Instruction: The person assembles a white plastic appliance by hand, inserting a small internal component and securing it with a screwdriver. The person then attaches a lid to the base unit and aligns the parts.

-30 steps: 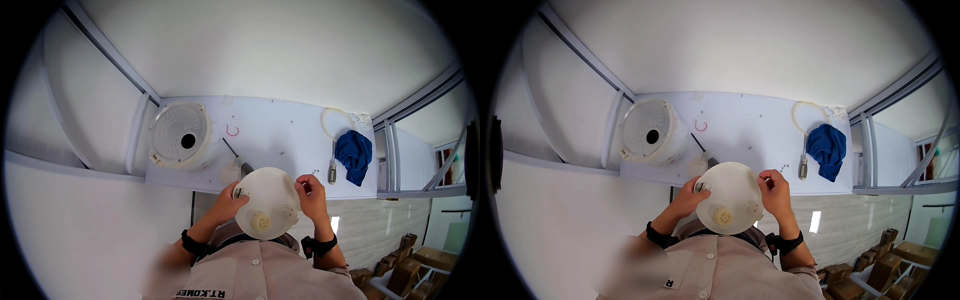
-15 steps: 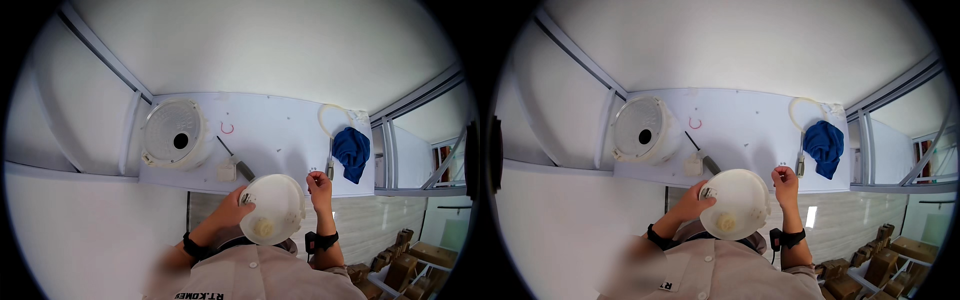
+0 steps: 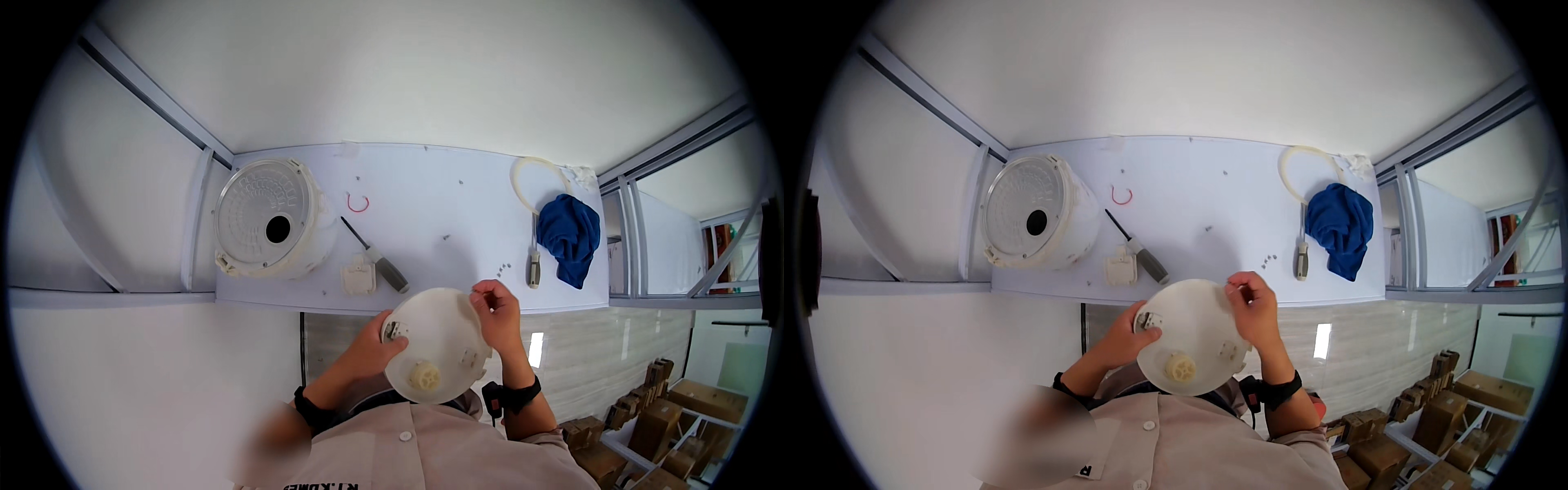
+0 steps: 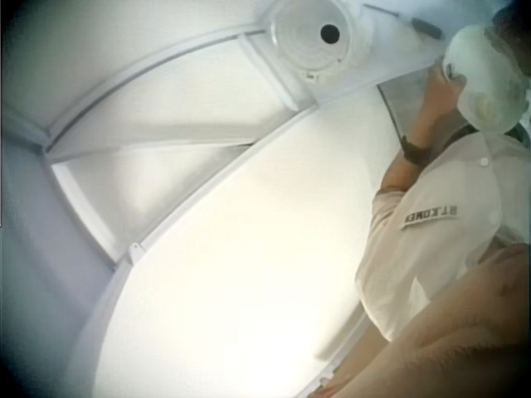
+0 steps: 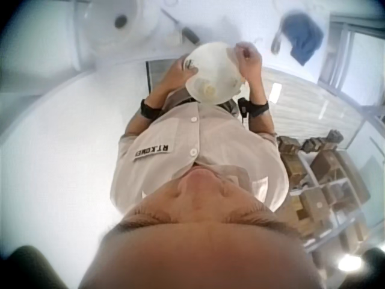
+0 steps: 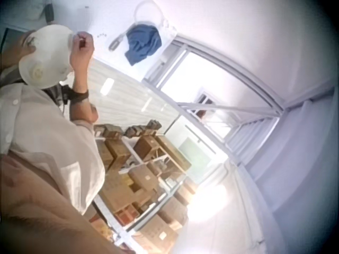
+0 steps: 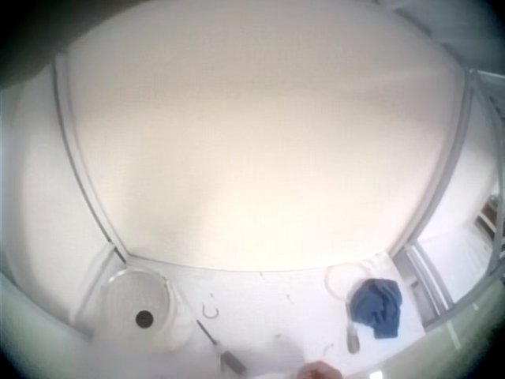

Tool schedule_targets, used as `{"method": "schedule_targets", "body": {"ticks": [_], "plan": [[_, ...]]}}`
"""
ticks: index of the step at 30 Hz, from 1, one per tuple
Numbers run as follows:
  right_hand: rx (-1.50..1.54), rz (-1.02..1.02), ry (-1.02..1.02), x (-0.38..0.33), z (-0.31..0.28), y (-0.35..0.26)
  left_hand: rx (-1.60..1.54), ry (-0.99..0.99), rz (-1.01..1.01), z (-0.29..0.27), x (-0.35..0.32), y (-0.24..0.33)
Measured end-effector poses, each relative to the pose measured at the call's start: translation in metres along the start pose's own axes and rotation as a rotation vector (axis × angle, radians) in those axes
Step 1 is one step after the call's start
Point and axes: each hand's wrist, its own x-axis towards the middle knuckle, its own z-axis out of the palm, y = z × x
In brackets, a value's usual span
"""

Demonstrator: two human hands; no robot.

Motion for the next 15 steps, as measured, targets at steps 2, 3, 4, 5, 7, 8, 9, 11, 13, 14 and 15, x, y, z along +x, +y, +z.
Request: {"method": "schedule_targets", "body": {"ticks": [2,3,4,5,7,8,9,11,13,14,15], "plan": [[-0.162,-0.194,-0.106,-0.007,0.006,-0.033,0.027,-0.024,0.048,0.0,-0.001,0.005],[-0.26,-0.313,-0.15,-0.009,0.009,-0.048,0.041,-0.031,0.072,0.0,-0.001,0.007],[-0.359,-0.431,-0.192,-0.011,0.012,-0.061,0.044,-0.04,0.08,0.0,-0.002,0.01],[-0.428,-0.503,-0.213,-0.015,0.016,-0.072,0.046,-0.049,0.089,0.001,-0.002,0.013],[-0.405,-0.56,-0.283,-0.021,0.024,-0.083,0.039,-0.056,0.105,0.003,-0.002,0.018],[-0.394,-0.588,-0.318,-0.023,0.029,-0.087,0.027,-0.052,0.114,0.005,-0.002,0.021],[-0.367,-0.587,-0.355,-0.023,0.033,-0.085,0.015,-0.052,0.123,0.006,-0.002,0.023],[-0.351,-0.598,-0.36,-0.027,0.038,-0.077,0.03,-0.056,0.139,0.007,-0.004,0.025],[-0.342,-0.603,-0.365,-0.028,0.038,-0.076,0.047,-0.053,0.149,0.007,-0.006,0.03],[-0.343,-0.6,-0.366,-0.029,0.038,-0.078,0.057,-0.053,0.15,0.008,-0.007,0.033],[-0.344,-0.596,-0.365,-0.03,0.037,-0.078,0.068,-0.054,0.151,0.008,-0.008,0.035]]}}
